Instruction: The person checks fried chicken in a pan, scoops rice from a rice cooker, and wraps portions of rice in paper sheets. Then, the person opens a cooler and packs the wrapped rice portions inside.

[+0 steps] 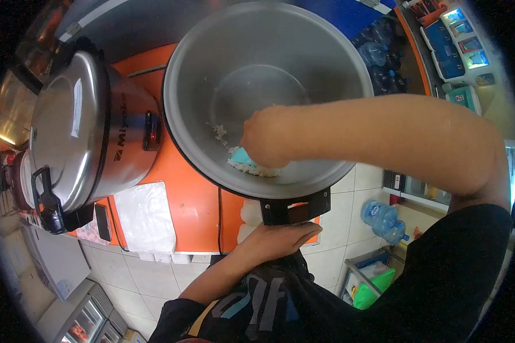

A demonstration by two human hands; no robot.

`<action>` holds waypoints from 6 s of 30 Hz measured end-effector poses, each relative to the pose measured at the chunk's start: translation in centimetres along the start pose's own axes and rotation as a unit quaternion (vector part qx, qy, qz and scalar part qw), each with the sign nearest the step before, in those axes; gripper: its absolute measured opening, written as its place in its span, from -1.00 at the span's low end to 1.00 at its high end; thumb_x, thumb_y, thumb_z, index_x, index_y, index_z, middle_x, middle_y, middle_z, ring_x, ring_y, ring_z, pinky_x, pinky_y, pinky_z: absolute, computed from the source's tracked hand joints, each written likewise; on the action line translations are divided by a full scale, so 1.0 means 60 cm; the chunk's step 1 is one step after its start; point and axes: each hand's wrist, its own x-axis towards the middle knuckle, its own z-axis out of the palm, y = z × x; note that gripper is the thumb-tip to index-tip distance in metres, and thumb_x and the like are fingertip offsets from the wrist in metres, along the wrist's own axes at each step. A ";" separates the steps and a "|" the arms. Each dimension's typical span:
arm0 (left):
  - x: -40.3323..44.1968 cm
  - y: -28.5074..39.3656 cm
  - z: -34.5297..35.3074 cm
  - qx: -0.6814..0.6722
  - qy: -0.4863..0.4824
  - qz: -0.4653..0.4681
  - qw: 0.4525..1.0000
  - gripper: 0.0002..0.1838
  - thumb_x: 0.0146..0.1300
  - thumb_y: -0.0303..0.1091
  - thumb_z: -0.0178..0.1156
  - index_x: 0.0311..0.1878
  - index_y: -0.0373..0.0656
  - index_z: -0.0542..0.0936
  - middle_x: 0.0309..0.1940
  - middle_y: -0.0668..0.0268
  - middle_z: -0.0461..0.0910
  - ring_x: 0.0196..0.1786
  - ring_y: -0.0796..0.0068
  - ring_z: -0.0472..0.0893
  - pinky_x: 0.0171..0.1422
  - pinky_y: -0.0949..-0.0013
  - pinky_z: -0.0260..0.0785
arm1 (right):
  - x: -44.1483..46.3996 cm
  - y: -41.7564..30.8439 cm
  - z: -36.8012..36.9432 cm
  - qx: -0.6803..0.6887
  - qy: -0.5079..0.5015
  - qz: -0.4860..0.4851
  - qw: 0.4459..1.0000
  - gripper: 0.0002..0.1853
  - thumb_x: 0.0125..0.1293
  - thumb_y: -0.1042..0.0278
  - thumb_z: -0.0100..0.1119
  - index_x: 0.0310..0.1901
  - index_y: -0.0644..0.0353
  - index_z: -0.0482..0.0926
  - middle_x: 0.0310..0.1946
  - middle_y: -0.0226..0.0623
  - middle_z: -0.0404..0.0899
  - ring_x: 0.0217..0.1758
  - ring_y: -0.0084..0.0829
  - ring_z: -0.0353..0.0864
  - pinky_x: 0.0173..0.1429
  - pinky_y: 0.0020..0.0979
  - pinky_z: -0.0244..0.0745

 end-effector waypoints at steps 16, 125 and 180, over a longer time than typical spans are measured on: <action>-0.003 0.009 -0.012 -0.021 0.057 0.007 0.998 -0.92 0.37 -0.23 0.07 -0.17 0.05 0.50 -0.46 0.43 0.55 -0.39 0.43 0.64 -0.34 0.28 0.43 | 0.126 0.099 0.070 0.079 0.250 0.109 0.959 -0.77 0.30 0.37 0.02 -0.28 0.31 0.66 -0.38 0.04 0.68 -0.30 -0.07 0.74 -0.21 -0.11 0.65; -0.143 -0.011 0.009 -0.120 0.020 -0.014 0.992 -0.73 0.39 -0.23 0.10 -0.14 -0.23 0.67 0.09 0.10 0.60 0.14 0.13 0.58 0.18 0.16 0.45 | -0.100 0.149 0.025 0.399 0.090 0.071 0.910 -0.60 0.50 0.13 -0.06 0.18 0.14 0.58 -0.72 -0.45 0.33 -0.79 -0.62 0.29 -0.70 -0.49 0.25; -0.799 -0.430 -0.129 0.294 0.031 0.004 0.955 -0.70 0.25 -0.20 0.20 0.00 -0.07 0.65 -0.05 0.35 0.61 0.13 0.31 0.52 0.29 0.23 0.37 | 0.134 -0.712 0.153 0.799 0.174 0.089 0.568 -0.59 0.53 0.08 -0.06 0.20 0.17 0.53 -0.65 -0.53 0.30 -0.78 -0.72 0.16 -0.74 -0.60 0.07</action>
